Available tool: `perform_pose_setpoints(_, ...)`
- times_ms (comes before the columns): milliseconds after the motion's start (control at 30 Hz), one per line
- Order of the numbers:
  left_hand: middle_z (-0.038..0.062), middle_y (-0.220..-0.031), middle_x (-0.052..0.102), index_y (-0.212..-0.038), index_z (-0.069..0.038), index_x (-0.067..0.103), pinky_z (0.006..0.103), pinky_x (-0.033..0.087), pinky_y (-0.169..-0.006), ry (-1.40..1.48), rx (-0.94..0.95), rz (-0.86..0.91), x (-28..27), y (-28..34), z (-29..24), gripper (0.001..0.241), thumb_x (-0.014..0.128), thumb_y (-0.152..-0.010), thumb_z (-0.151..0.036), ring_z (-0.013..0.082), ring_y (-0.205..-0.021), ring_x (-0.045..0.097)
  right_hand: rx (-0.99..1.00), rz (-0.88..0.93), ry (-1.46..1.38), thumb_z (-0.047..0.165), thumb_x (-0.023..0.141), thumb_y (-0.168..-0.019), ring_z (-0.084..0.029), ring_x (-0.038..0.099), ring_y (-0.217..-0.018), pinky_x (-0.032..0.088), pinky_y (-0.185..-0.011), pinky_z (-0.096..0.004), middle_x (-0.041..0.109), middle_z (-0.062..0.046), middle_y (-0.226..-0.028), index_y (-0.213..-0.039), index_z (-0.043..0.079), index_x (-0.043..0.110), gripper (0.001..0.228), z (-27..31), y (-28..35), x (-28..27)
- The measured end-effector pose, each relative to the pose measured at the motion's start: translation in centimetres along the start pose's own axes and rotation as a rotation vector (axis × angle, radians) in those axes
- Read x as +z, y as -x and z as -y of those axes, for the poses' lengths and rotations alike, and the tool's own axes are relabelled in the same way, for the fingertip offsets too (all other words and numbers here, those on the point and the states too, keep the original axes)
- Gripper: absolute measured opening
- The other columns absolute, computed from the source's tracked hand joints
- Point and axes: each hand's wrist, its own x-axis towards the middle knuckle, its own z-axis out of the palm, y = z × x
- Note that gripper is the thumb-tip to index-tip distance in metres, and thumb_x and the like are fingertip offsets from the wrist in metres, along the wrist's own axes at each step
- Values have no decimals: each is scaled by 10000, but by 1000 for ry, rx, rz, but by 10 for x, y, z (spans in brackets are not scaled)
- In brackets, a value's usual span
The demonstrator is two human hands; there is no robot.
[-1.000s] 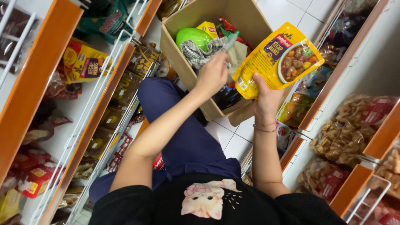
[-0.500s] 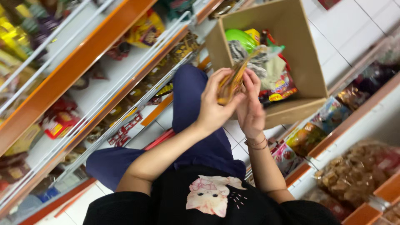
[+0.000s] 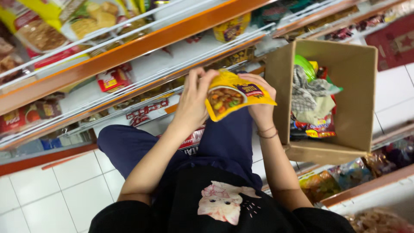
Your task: The person sits on the floor and uses a spray bottle and a cloth to wipe down store shelves and product packaging before placing items back into a cardboard box.
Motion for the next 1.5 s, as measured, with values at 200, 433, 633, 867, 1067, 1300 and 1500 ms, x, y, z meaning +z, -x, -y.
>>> perform_pose_setpoints(200,204,-1454,505,-1341,-75,465,412,471,-1119,287,66,-383,10,-2,22,764,880,-699,-46,387,-1348,548,-83,-136,-15,-8,662,-932,-269,659,-1241,507,-1118,-369,692,-172,-1305,-1191,-36,722,267,-31,-18,46)
perform_pose_setpoints(433,191,-1628,423,-1466,-72,384,357,506,-1147,541,-2,-423,47,-31,57,712,736,-871,96,300,-1416,566,-106,-219,-78,-11,644,-954,-260,625,-1326,481,-1170,-373,657,-164,-1394,-1249,-19,714,303,-61,-49,67)
perform_pose_setpoints(633,208,-1478,527,-1442,-95,345,352,572,-1006,479,-108,-413,49,-33,72,680,690,-889,97,285,-1245,684,-151,-160,-29,-58,690,-889,-260,611,-1315,461,-1156,-367,654,-168,-1373,-1231,-42,693,342,-75,-58,80)
perform_pose_setpoints(867,241,-1264,672,-1417,-52,431,449,554,-951,332,-69,-459,38,-48,83,583,510,-878,156,434,-1150,687,-98,-201,103,-96,615,-899,-248,702,-1187,524,-1071,-350,735,-153,-1242,-1161,-68,713,281,-81,-76,82)
perform_pose_setpoints(1067,284,-1227,640,-1291,20,560,524,510,-951,181,-88,-519,33,-61,85,330,549,-962,39,511,-1125,622,90,-216,125,-9,667,-990,-71,640,-745,516,-651,-223,741,-72,-1007,-1090,-54,743,133,-89,-85,77)
perform_pose_setpoints(1300,216,-678,652,-1093,55,651,440,489,-595,290,-526,-469,45,-68,84,288,666,-1002,-218,339,-573,653,102,-267,43,47,744,-991,-20,614,-713,498,-626,-202,716,-21,-829,-1042,-79,725,137,-106,-92,79)
perform_pose_setpoints(1500,89,-739,689,-1205,72,639,273,462,-431,591,-422,-685,64,-59,89,305,670,-1002,-153,105,-524,642,106,-295,21,44,736,-981,-19,625,-650,485,-562,-199,727,-14,-811,-1012,-75,715,125,-104,-95,85)
